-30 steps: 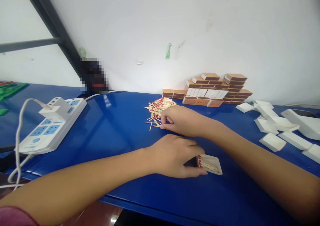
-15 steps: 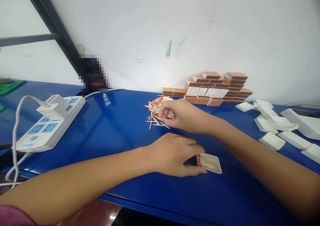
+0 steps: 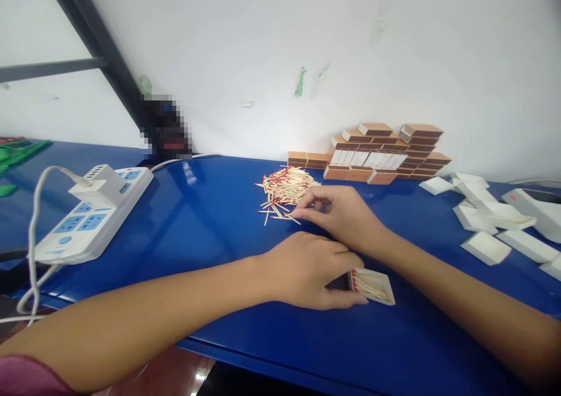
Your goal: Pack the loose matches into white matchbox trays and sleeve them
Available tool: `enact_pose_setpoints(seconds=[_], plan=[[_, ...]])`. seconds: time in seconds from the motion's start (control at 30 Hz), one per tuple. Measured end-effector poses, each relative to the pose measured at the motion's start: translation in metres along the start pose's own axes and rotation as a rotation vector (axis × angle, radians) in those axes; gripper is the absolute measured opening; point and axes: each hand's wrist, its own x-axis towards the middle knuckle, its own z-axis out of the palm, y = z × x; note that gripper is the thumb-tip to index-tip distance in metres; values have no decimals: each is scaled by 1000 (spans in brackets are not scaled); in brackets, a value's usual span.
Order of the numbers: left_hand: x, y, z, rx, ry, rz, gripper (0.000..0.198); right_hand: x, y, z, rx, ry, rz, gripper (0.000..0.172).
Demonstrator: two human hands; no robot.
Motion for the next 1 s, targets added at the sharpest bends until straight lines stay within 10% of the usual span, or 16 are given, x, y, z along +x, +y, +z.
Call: enact_pose_setpoints(seconds=[1.0], plan=[[-2, 2, -1, -9, 8, 31, 39, 35, -43, 26, -466, -290, 100, 41]])
